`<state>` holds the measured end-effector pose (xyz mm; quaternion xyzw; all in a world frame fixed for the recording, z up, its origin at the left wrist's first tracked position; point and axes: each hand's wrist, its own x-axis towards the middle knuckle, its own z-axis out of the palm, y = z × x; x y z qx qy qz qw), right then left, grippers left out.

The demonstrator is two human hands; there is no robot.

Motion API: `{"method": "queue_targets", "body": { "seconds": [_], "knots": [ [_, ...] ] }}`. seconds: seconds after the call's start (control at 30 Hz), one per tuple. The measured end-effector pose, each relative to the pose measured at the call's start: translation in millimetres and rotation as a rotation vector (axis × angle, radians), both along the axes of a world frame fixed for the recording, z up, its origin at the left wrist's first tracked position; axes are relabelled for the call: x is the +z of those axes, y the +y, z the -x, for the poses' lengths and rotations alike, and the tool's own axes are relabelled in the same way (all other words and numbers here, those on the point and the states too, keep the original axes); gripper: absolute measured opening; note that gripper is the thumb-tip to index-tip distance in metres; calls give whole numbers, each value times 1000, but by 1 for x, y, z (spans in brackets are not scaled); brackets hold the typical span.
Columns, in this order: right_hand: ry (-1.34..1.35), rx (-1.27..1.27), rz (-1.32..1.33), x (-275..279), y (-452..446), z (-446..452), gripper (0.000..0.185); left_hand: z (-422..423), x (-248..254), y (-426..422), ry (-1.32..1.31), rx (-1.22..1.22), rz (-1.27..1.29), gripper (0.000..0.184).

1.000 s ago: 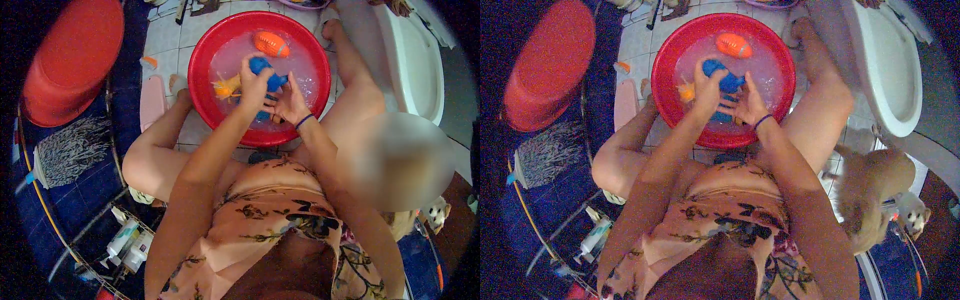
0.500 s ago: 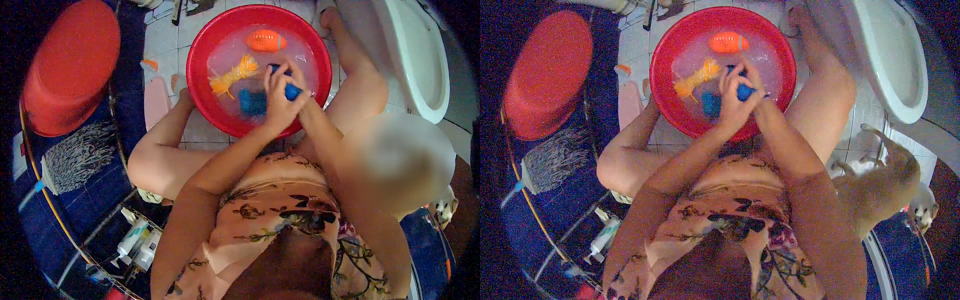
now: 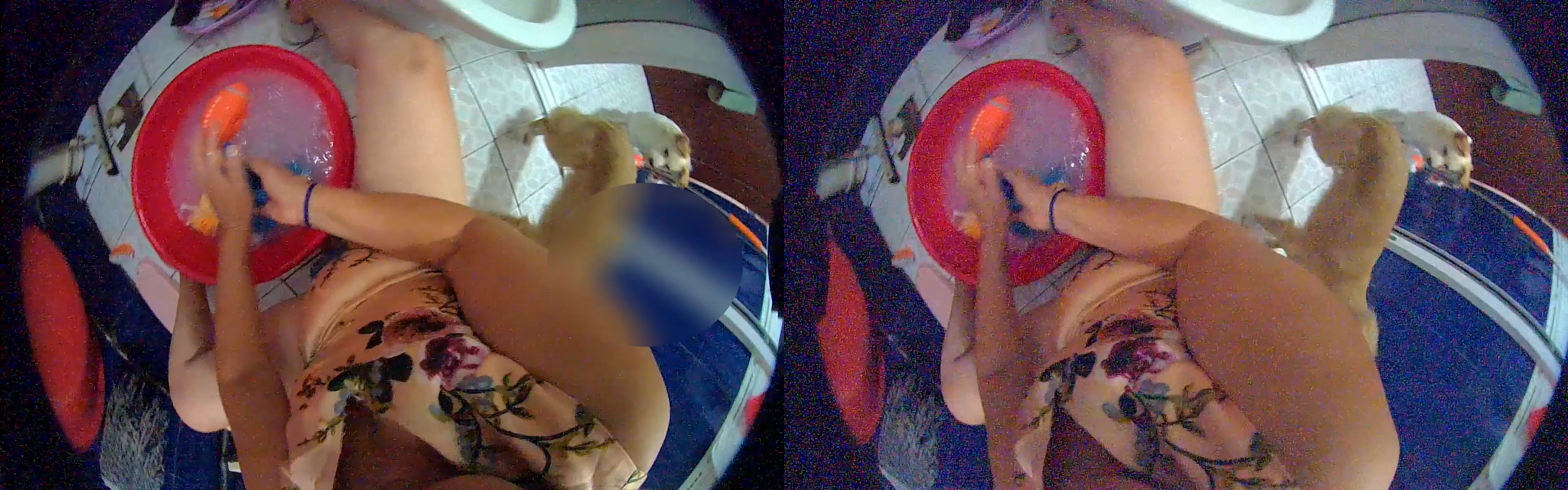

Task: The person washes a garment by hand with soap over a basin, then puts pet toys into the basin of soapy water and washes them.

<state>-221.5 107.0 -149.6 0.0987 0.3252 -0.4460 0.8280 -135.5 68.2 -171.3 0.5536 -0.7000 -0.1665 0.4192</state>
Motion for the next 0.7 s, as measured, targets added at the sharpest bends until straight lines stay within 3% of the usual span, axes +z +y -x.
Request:
{"method": "queue_targets", "body": {
  "seconds": [0.1, 0.17, 0.2, 0.23, 0.33, 0.47, 0.57, 0.63, 0.7],
  "knots": [
    [73, -14, 115, 25, 14, 19, 29, 15, 47, 38, 109, -194, -159, 34],
    [-48, 25, 298, -9, 1, 25, 32, 25, 56, 61, -53, -307, 5, 28],
    [-559, 88, 278, -48, 1, 24, 33, 40, 61, 82, -161, -342, 82, 25],
    [-991, 258, 192, -86, 1, 22, 35, 42, 61, 92, -87, -264, 64, 22],
    [-510, 120, 75, -11, 44, 55, 31, 69, 60, 102, 61, -140, 5, 16],
    [116, 82, 161, -15, 36, 79, 26, 107, 64, 88, 406, 86, -261, 19],
    [675, 152, 222, -48, 10, 68, 30, 88, 27, 57, 223, 85, -246, 33],
    [533, 87, -76, -20, 4, 59, 38, 76, 17, 48, 633, 122, -503, 37],
    [613, 187, 62, -27, -3, 79, 42, 73, 11, 39, 985, 135, -711, 39]
  ]
}}
